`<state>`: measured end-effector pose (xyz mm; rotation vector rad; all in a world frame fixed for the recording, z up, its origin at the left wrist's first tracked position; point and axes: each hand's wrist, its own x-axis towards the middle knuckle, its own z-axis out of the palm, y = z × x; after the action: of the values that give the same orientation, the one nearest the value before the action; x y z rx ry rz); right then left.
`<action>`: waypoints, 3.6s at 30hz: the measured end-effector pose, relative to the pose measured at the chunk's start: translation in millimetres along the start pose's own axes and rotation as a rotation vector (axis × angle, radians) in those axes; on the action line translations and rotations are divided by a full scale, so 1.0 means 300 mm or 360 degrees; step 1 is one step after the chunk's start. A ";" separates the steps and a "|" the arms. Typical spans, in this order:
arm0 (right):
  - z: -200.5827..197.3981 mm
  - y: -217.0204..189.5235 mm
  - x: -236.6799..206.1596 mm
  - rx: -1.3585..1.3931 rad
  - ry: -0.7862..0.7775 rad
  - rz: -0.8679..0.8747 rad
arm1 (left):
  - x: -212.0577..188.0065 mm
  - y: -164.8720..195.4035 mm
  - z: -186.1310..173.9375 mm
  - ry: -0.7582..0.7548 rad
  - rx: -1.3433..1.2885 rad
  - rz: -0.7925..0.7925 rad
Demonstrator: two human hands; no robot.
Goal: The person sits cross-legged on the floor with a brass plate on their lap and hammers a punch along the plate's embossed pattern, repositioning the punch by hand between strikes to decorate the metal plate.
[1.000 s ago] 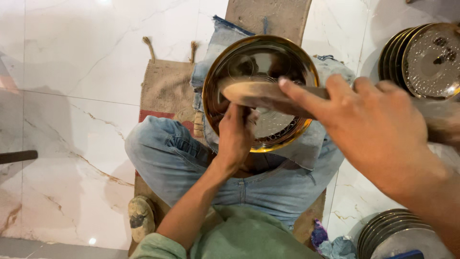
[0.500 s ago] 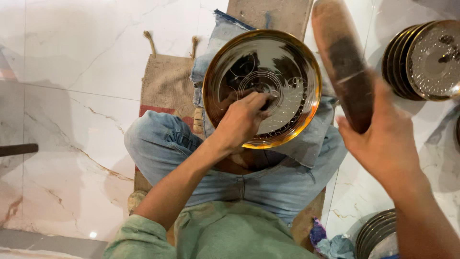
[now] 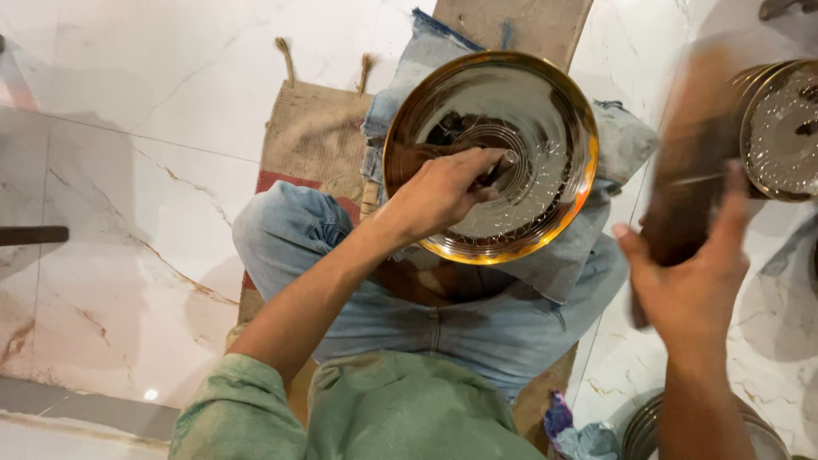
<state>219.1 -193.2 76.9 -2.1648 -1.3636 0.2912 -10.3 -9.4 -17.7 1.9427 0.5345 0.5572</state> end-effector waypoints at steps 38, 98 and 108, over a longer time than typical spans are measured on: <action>-0.116 -0.450 0.203 -0.1552 -0.0676 -0.0755 | -0.110 0.047 0.191 0.0971 0.0000 -0.0399; -0.125 -0.155 0.140 -0.0467 -0.0420 -0.0047 | -0.032 0.012 0.119 0.0108 0.0061 -0.0075; -0.107 -0.061 0.080 -0.1008 -0.0645 -0.0035 | -0.018 0.014 0.119 -0.0049 0.0055 -0.0118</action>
<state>231.0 -177.0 116.3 -2.7008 -1.9016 0.3343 7.1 -39.3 -28.5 1.9523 0.5974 0.4732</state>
